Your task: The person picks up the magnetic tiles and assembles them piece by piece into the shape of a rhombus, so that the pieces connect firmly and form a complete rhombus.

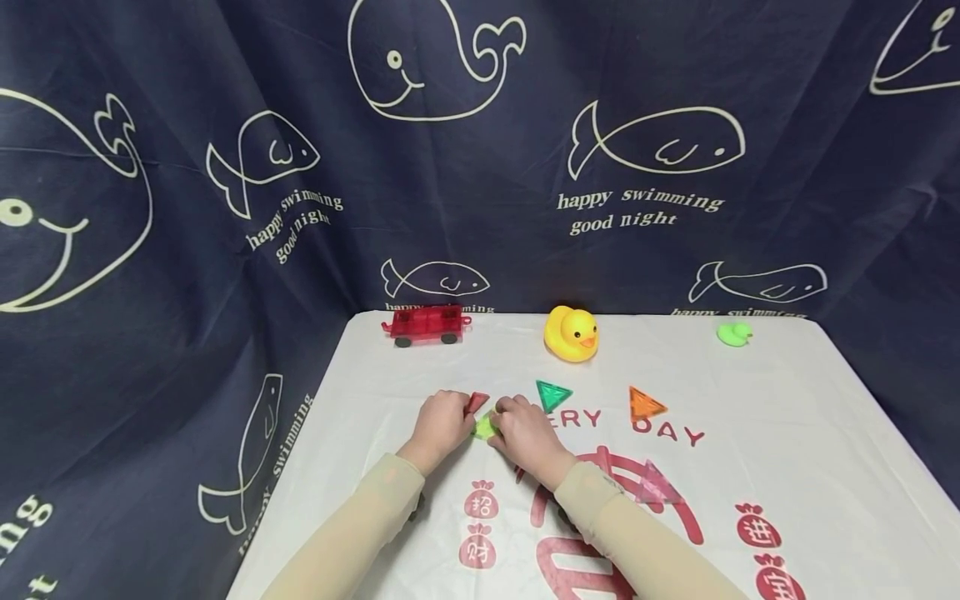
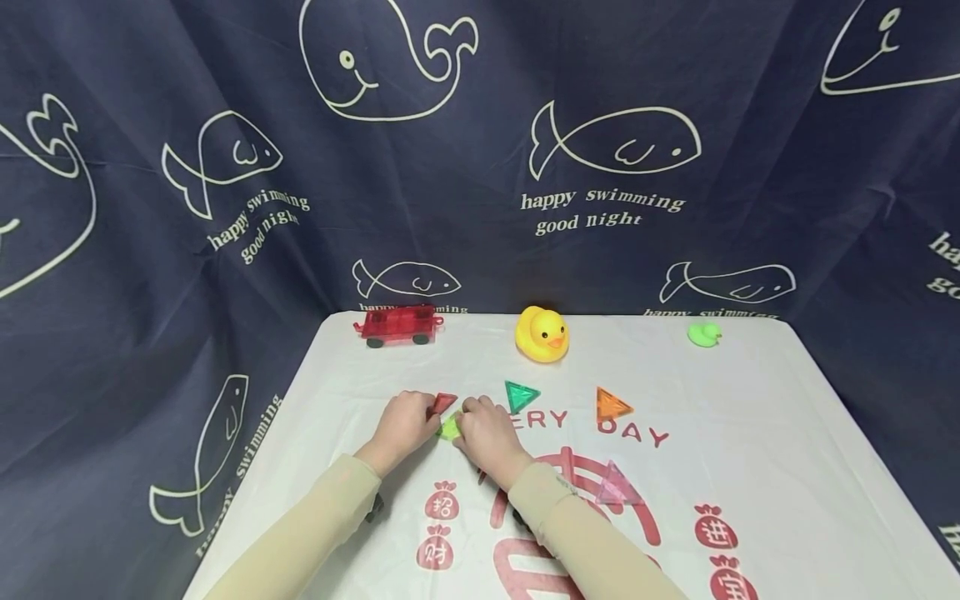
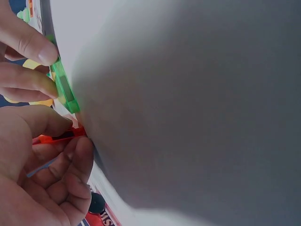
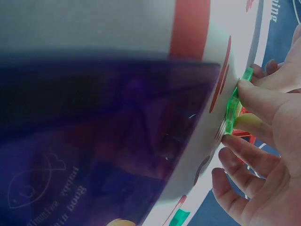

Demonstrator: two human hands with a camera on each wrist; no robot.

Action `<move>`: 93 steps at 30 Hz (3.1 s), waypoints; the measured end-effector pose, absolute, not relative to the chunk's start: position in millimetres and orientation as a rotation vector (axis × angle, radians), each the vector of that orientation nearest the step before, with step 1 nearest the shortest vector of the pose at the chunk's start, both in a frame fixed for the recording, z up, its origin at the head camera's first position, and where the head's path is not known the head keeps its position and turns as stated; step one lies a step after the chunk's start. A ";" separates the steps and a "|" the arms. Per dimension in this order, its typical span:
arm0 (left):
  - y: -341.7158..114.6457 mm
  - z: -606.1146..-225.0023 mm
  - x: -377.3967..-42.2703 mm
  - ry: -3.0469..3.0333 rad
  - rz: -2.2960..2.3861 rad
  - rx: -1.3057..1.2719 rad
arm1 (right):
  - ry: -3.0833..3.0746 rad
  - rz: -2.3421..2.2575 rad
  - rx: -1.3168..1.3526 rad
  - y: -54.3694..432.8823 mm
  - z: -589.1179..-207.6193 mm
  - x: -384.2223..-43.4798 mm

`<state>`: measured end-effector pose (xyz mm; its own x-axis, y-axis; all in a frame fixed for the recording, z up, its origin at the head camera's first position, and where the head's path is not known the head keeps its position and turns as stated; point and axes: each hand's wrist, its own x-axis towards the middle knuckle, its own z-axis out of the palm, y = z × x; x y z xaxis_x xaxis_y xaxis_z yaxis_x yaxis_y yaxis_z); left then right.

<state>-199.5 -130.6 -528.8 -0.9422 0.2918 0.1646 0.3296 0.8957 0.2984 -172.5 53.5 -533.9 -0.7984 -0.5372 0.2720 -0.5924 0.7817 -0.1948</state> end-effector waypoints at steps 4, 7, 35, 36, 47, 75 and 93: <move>-129.2 -528.9 -199.1 -2.938 -0.482 -0.486 | -2.779 0.375 0.879 52.6 -533.2 -175.6; -128.4 -529.6 -199.2 -2.941 -0.458 -0.476 | -2.790 0.352 0.870 52.0 -532.5 -177.2; -129.2 -528.2 -197.4 -2.948 -0.495 -0.479 | -2.882 0.372 0.843 47.2 -523.6 -191.2; -129.9 -528.2 -197.4 -2.951 -0.509 -0.482 | -2.885 0.373 0.843 47.2 -523.8 -191.6; -136.8 -527.3 -197.6 -3.015 -0.702 -0.446 | -2.908 0.389 0.843 48.1 -525.2 -194.6; -142.4 -527.8 -198.9 -3.061 -0.857 -0.447 | -3.055 0.967 0.916 87.1 -508.5 -199.5; -140.5 -527.3 -201.0 -3.083 -0.883 -0.419 | -3.093 0.750 0.619 157.6 -522.4 -226.5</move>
<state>-201.0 -140.5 -527.3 -0.9622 0.2718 -0.0180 0.2210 0.8178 0.5313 -226.5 157.6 -522.4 -0.9223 -0.3863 -0.0078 -0.3399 0.8207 -0.4592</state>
